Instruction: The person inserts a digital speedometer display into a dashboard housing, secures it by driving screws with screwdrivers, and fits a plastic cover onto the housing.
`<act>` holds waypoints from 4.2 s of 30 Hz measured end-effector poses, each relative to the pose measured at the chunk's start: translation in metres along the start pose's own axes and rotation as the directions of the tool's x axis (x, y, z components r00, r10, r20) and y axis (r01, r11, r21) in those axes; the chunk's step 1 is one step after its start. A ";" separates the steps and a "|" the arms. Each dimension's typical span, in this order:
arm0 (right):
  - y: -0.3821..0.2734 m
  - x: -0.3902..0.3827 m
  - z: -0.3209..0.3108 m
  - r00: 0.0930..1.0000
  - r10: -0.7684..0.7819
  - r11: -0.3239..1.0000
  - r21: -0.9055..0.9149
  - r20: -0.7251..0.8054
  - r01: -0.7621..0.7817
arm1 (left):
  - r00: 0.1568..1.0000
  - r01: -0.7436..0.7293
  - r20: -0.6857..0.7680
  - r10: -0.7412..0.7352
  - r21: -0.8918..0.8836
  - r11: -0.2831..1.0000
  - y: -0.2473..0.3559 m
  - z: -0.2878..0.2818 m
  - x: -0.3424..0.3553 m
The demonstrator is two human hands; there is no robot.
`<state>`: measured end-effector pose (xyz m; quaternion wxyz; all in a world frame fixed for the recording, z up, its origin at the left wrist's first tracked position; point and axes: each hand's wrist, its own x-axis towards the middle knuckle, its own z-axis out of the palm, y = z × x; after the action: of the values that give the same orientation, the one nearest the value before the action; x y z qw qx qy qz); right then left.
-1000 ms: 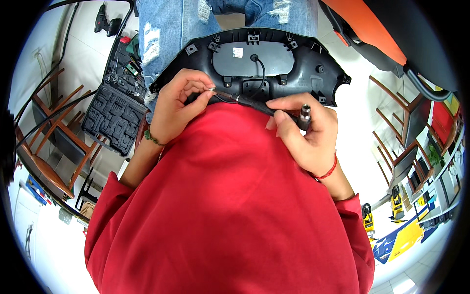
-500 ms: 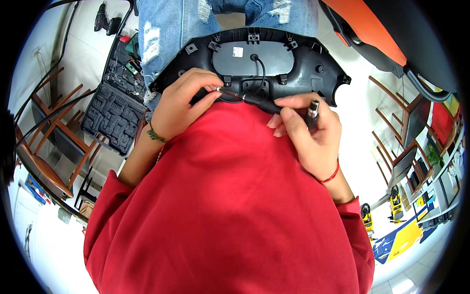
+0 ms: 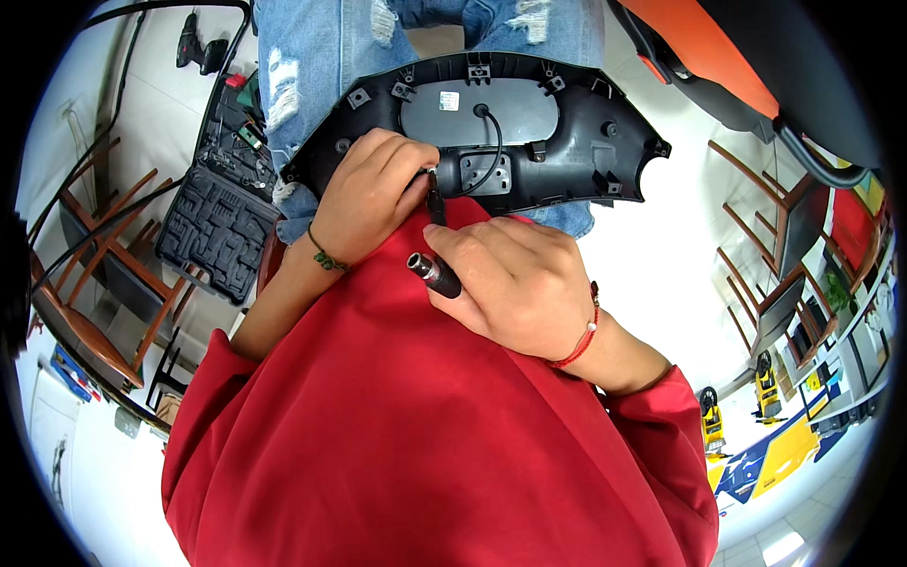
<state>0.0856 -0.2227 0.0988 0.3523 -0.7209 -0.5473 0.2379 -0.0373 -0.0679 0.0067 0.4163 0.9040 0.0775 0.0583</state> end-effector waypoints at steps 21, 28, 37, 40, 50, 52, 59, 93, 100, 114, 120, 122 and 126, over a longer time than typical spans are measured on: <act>0.002 0.004 0.011 0.999 0.015 0.999 0.038 -0.038 -0.013 | 0.998 0.002 -0.061 0.001 0.046 0.999 0.000 0.001 -0.004; 0.009 0.004 0.016 0.998 -0.052 0.998 -0.038 -0.043 0.050 | 0.970 0.218 -0.067 -0.236 -0.207 0.954 0.015 -0.020 -0.015; 0.026 0.006 0.039 0.976 -0.125 0.989 0.053 -0.176 0.136 | 0.993 -0.109 -0.088 0.078 -0.438 0.892 0.055 -0.061 -0.019; 0.024 0.006 0.038 0.971 -0.111 0.983 0.120 -0.214 0.138 | 0.981 -0.170 -0.147 0.124 -0.358 0.918 0.056 -0.045 -0.023; 0.039 0.002 0.028 0.984 -0.163 0.986 0.006 -0.075 0.164 | 0.989 -0.112 0.038 0.141 -0.419 0.901 0.062 -0.052 -0.012; 0.040 0.003 0.034 0.979 -0.147 0.987 0.048 -0.139 0.155 | 0.993 -0.120 -0.064 0.103 -0.427 0.896 0.064 -0.045 -0.013; 0.033 0.007 0.026 0.992 -0.117 0.993 0.006 0.055 0.117 | 0.996 0.059 0.091 -0.013 -0.529 0.846 0.060 -0.052 -0.015; 0.046 0.004 0.036 0.986 -0.141 0.989 0.031 -0.087 0.144 | 0.999 -0.030 0.007 0.038 -0.464 0.885 0.060 -0.041 -0.016; 0.049 -0.001 0.028 0.989 -0.149 0.988 0.034 -0.013 0.149 | 0.992 0.122 0.093 -0.083 -0.570 0.813 0.058 -0.040 -0.021; 0.053 -0.003 0.036 0.985 -0.168 0.986 -0.018 -0.037 0.168 | 0.995 0.085 0.010 -0.095 -0.537 0.839 0.060 -0.032 -0.021; 0.040 0.002 0.026 0.996 -0.068 0.998 -0.007 0.062 0.068 | 0.998 0.055 -0.003 -0.066 -0.508 0.860 0.056 -0.034 -0.020; 0.043 -0.002 0.026 0.993 -0.105 0.994 -0.008 0.056 0.105 | 0.980 0.195 0.152 -0.132 -0.545 0.815 0.057 -0.036 -0.022; 0.048 0.001 0.030 0.992 -0.121 0.992 0.034 -0.046 0.123 | 0.959 0.283 0.198 -0.202 -0.693 0.663 0.056 -0.034 -0.021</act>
<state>0.0938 -0.2214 0.0432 0.3914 -0.6846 -0.5780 0.2099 -0.0589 -0.0829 0.0706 0.7420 0.6539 0.1467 -0.0192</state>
